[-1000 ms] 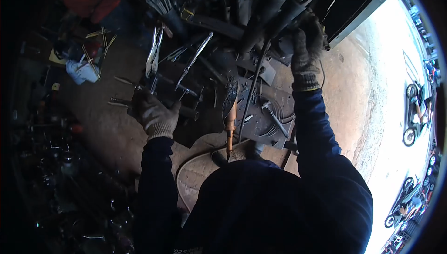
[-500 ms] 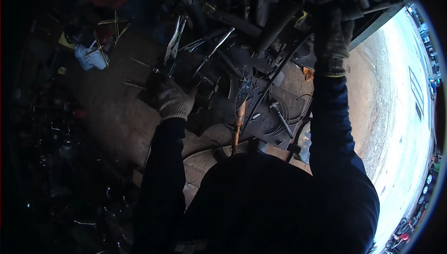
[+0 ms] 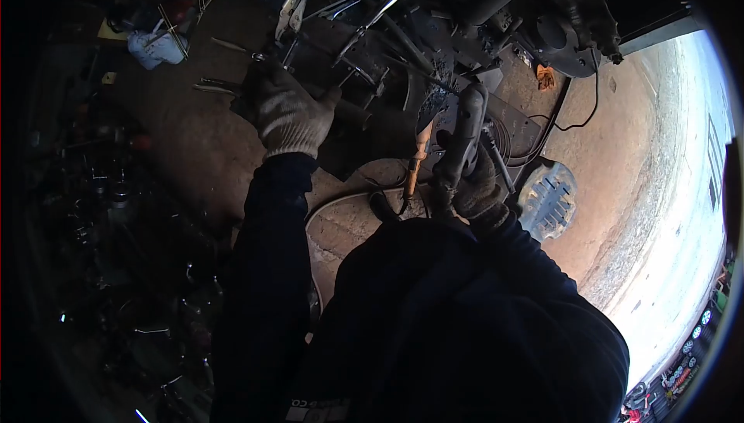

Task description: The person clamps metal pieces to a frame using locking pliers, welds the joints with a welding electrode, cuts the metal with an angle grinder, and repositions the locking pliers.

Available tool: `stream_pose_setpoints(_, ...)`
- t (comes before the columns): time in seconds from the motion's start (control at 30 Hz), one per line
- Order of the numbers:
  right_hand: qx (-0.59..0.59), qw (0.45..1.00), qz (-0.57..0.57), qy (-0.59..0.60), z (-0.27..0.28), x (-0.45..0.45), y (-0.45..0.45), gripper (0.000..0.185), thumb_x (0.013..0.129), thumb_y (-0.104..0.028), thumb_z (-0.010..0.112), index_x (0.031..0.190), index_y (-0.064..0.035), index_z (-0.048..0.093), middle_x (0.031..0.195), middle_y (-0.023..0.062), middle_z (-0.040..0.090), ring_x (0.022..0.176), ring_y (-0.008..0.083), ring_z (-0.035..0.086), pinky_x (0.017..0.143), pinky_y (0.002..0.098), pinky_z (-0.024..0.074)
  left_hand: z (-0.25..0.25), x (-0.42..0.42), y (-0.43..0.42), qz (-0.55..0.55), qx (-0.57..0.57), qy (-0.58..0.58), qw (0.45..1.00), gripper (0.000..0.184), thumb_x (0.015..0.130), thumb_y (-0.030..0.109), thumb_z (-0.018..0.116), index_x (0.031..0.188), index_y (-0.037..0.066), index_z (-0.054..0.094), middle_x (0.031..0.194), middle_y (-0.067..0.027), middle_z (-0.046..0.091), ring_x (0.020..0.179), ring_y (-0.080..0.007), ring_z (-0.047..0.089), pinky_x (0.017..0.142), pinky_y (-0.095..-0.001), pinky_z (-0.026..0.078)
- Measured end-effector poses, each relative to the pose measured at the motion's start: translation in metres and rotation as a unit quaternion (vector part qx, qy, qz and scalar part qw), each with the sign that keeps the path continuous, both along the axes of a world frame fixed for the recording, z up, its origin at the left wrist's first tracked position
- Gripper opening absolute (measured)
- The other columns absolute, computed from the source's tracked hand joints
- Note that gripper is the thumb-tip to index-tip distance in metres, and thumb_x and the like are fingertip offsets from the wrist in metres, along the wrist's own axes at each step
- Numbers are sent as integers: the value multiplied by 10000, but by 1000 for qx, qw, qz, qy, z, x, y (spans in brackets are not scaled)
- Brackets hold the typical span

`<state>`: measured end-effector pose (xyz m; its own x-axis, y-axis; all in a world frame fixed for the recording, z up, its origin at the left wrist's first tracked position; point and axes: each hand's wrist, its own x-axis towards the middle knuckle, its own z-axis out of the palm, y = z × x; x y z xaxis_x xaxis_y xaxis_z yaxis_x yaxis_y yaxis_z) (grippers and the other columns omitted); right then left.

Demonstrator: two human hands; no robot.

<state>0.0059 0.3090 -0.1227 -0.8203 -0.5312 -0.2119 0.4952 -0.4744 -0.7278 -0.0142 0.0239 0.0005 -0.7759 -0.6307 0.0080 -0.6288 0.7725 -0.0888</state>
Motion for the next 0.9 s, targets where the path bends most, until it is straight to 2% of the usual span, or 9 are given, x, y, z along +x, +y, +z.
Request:
stream_pose_setpoints(0.03,193,962,22,191,-2,3,-3,542,860,-61,718,1348,-37,484,1179,76,631,957,152,654,808,316,574,-3,1,0,0,0,-5,1000,1124,749,558,761,1486,-57,176,1448,-278,387,1324,-395,445,1089,-464,410)
stream_pose_setpoints(0.17,232,951,40,199,-13,6,-9,476,874,-59,697,1308,-51,503,1182,67,625,1011,155,643,839,305,556,-7,1,-3,-10,-11,21,1000,1104,742,532,778,1473,-68,208,1431,-282,413,1305,-397,466,1078,-463,420)
stream_pose_setpoints(0.23,274,942,41,188,-32,9,-9,377,874,-117,647,1222,-28,534,1118,123,650,1066,212,645,875,340,518,-6,2,-3,-13,-5,20,1000,1104,744,531,777,1474,-71,208,1435,-285,408,1307,-399,464,1080,-466,417)
stream_pose_setpoints(0.37,199,976,15,84,-60,11,-18,374,859,-127,651,1199,-22,537,1064,131,662,1026,224,658,846,349,520,-6,3,-2,-21,-12,29,999,1108,739,520,785,1477,-79,216,1439,-294,401,1314,-403,458,1079,-472,415)
stream_pose_setpoints(0.47,242,954,-15,175,-33,9,-22,361,863,-128,644,1193,-24,541,1032,124,669,974,241,669,819,366,527,-11,4,-6,-37,-20,45,998,1106,736,514,789,1476,-81,222,1437,-300,400,1313,-407,458,1078,-476,416)
stream_pose_setpoints(0.53,311,910,-25,272,-20,6,-24,346,862,-139,644,1177,-30,554,1006,129,673,940,253,674,801,376,528,-12,4,-6,-44,-27,55,997,1104,734,512,791,1474,-82,226,1434,-304,400,1311,-409,460,1076,-478,417)
stream_pose_setpoints(0.77,333,913,-3,237,-21,6,-28,314,858,-153,644,1144,-37,585,990,156,673,949,293,678,798,396,531,-11,4,-6,-42,-14,48,998,1102,738,519,784,1472,-86,227,1432,-314,396,1319,-414,448,1080,-479,413)
stream_pose_setpoints(0.83,417,864,7,282,0,4,-30,320,853,-153,649,1142,-34,585,986,165,671,942,318,677,791,406,533,-10,3,-6,-46,-14,49,998,1103,741,527,780,1472,-86,226,1435,-314,393,1324,-413,445,1084,-479,410)
stream_pose_setpoints(0.9,387,881,-1,272,-7,4,-32,323,849,-159,656,1139,-34,586,989,166,670,940,321,677,790,408,534,-7,2,-4,-19,-13,19,1000,1107,747,539,773,1474,-88,222,1442,-312,384,1332,-411,438,1092,-479,404)
